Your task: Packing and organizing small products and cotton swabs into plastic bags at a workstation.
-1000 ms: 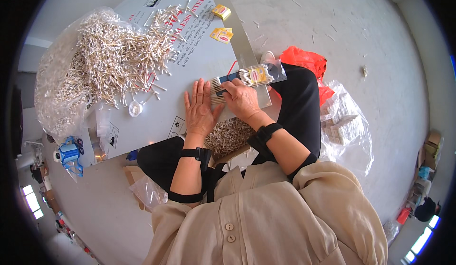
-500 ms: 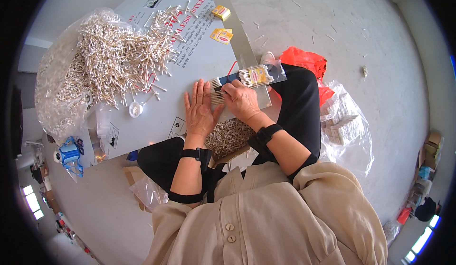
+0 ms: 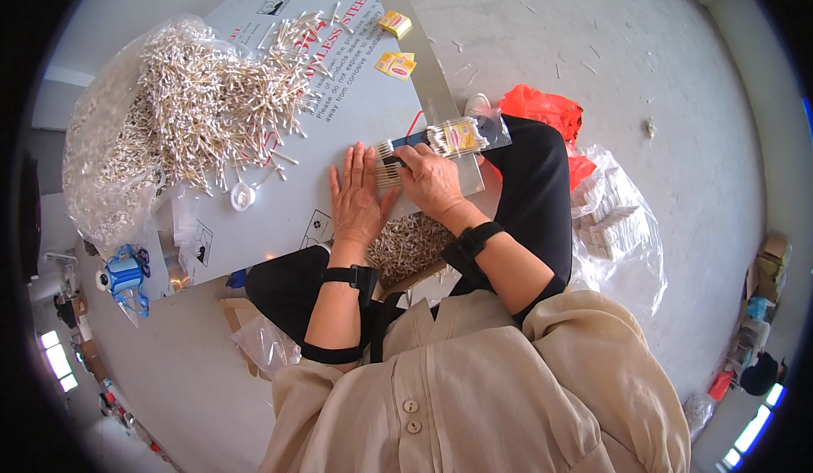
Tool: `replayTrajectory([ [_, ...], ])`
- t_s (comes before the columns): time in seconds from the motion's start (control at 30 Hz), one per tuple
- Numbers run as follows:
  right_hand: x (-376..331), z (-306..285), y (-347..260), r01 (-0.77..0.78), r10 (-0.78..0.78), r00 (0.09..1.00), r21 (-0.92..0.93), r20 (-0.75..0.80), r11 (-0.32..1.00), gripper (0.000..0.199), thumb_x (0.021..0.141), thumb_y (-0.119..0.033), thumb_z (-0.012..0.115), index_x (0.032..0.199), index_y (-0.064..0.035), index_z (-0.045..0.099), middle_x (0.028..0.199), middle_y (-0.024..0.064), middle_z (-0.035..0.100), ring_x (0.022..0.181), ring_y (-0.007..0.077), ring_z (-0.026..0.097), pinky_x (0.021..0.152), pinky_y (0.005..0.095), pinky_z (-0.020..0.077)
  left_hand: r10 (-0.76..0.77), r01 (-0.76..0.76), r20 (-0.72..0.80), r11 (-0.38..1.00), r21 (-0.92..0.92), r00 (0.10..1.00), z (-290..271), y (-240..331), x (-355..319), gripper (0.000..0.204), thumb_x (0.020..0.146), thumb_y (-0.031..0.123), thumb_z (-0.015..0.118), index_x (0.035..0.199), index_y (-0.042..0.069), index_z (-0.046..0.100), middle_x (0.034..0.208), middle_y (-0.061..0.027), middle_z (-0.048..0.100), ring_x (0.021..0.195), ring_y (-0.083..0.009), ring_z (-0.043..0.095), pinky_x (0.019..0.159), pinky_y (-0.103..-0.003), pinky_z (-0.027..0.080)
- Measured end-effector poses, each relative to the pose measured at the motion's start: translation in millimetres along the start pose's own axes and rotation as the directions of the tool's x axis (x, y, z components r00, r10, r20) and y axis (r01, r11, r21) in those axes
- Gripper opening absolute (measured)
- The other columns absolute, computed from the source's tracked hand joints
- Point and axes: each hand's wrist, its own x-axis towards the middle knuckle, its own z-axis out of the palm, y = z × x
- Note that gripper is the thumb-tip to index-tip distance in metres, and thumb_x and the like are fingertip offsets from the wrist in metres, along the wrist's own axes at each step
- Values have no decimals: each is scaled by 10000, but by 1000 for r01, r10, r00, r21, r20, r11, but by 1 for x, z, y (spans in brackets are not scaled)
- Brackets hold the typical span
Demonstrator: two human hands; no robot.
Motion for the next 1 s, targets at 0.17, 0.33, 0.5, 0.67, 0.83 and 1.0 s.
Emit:
replayTrajectory([
  [0.17, 5, 2, 0, -10, 12, 999, -70, 33, 997, 241, 820, -141, 647, 1060, -126, 653, 829, 94, 612, 752, 319, 635, 656, 419, 514, 0, 0, -8, 1000, 7, 1000, 1, -1, 0, 797, 896, 531, 547, 1500, 88, 272, 1572, -108, 253, 1462, -267, 215, 1180, -526, 136],
  [0.33, 6, 3, 3, -14, 19, 998, -79, 64, 997, 218, 820, -171, 642, 1034, -134, 659, 836, 92, 610, 765, 323, 637, 665, 429, 517, -3, 3, -5, 1000, 2, 1000, 0, 0, 1, 790, 899, 528, 544, 1499, 90, 274, 1572, -107, 252, 1462, -267, 214, 1180, -526, 134],
  [0.5, 6, 2, 2, -8, 13, 997, -67, 72, 998, 221, 818, -189, 631, 1032, -141, 661, 837, 93, 614, 773, 339, 642, 677, 442, 523, -8, 8, -5, 1000, 2, 1000, 1, -1, 0, 793, 898, 527, 546, 1501, 91, 271, 1574, -104, 250, 1464, -264, 209, 1181, -525, 127],
  [0.67, 15, 2, 2, -39, 40, 998, -32, 50, 999, 265, 816, -140, 650, 1078, -100, 655, 856, 132, 674, 787, 336, 653, 687, 415, 523, -21, 22, 10, 1000, -7, 1000, 1, 0, 1, 794, 899, 510, 554, 1505, 86, 265, 1577, -99, 245, 1469, -255, 198, 1181, -523, 123],
  [0.83, 25, 3, 2, -25, 27, 996, -28, 90, 999, 247, 818, -138, 639, 1060, -94, 659, 895, 155, 689, 815, 340, 660, 698, 428, 521, -12, 12, 2, 999, -35, 1000, 1, -1, 1, 792, 896, 476, 574, 1506, 79, 263, 1574, -110, 251, 1468, -265, 200, 1178, -525, 117],
  [1.0, 36, 4, 4, -49, 53, 986, -28, 158, 998, 140, 820, -133, 624, 941, -80, 669, 858, 154, 680, 802, 346, 655, 697, 430, 518, -4, 4, 3, 999, -47, 1000, 2, -3, -1, 792, 897, 464, 577, 1507, 71, 261, 1572, -120, 254, 1466, -279, 205, 1173, -534, 115],
])
